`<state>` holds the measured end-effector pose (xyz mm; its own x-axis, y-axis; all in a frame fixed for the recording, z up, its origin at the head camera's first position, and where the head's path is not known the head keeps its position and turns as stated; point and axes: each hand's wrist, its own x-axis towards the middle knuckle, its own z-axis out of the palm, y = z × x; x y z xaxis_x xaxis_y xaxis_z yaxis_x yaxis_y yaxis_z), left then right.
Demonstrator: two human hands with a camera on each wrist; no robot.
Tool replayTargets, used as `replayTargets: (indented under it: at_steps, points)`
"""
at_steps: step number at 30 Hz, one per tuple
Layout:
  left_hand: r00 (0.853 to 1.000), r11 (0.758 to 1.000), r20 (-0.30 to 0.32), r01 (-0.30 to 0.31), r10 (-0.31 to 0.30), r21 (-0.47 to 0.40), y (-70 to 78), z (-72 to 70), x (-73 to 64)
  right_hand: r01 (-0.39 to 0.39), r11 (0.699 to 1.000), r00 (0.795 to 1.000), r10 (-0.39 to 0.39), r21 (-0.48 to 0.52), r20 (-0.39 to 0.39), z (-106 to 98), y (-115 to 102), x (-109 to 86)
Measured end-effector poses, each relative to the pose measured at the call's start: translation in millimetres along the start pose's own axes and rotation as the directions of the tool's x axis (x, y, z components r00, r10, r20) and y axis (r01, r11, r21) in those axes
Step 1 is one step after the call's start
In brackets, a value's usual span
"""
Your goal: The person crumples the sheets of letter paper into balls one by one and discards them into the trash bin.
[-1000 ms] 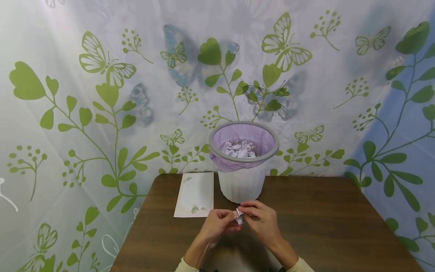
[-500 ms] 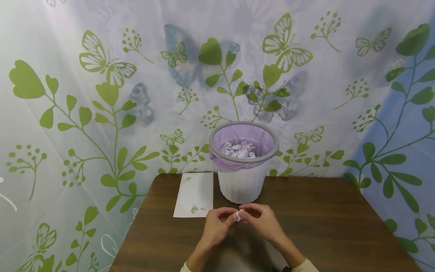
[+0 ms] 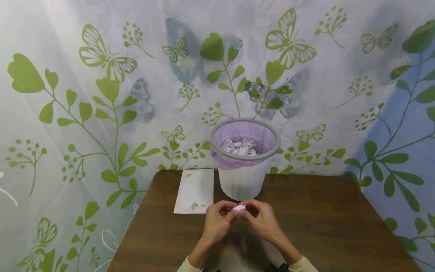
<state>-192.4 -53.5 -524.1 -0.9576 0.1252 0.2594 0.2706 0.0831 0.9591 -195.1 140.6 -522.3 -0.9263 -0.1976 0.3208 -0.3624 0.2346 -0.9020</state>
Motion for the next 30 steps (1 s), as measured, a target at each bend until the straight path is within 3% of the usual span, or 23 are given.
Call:
replayTargets:
  at_steps: [6, 12, 16, 20, 22, 26, 30]
  points:
    - [0.999, 0.999, 0.03, -0.031, 0.031, 0.013, 1.1, 1.3, 3.4, 0.025, 1.0, 0.997, -0.025, 0.003, -0.071, 2.0, 1.5, 0.7]
    - [0.995, 0.997, 0.069, -0.068, 0.07, -0.029, -2.7, -1.3, 6.9, -0.053, 0.99, 0.997, 0.06, 0.129, -0.053, -2.2, 1.7, 3.8]
    - [0.984, 0.983, 0.105, -0.133, 0.146, -0.126, -6.4, -5.0, 7.3, -0.137, 0.957, 0.989, 0.145, 0.255, -0.013, -4.4, 2.5, 4.5]
    - [0.973, 0.959, 0.092, -0.191, 0.214, -0.208, -8.0, -7.0, 6.2, -0.202, 0.907, 0.978, 0.209, 0.369, 0.022, -3.3, 3.1, 4.1]
    - [0.975, 0.957, 0.069, -0.192, 0.212, -0.218, -7.6, -6.9, 6.0, -0.192, 0.906, 0.98, 0.198, 0.377, 0.024, -1.8, 2.6, 3.7]
    - [0.986, 0.963, 0.008, -0.159, 0.164, -0.218, -5.8, -5.6, 5.9, -0.107, 0.933, 0.993, 0.115, 0.344, -0.001, 1.4, 0.5, 2.9]
    - [0.988, 0.966, -0.033, -0.154, 0.151, -0.206, -5.4, -3.4, 5.6, -0.042, 0.937, 0.999, 0.049, 0.346, -0.012, 3.5, -0.8, 2.1]
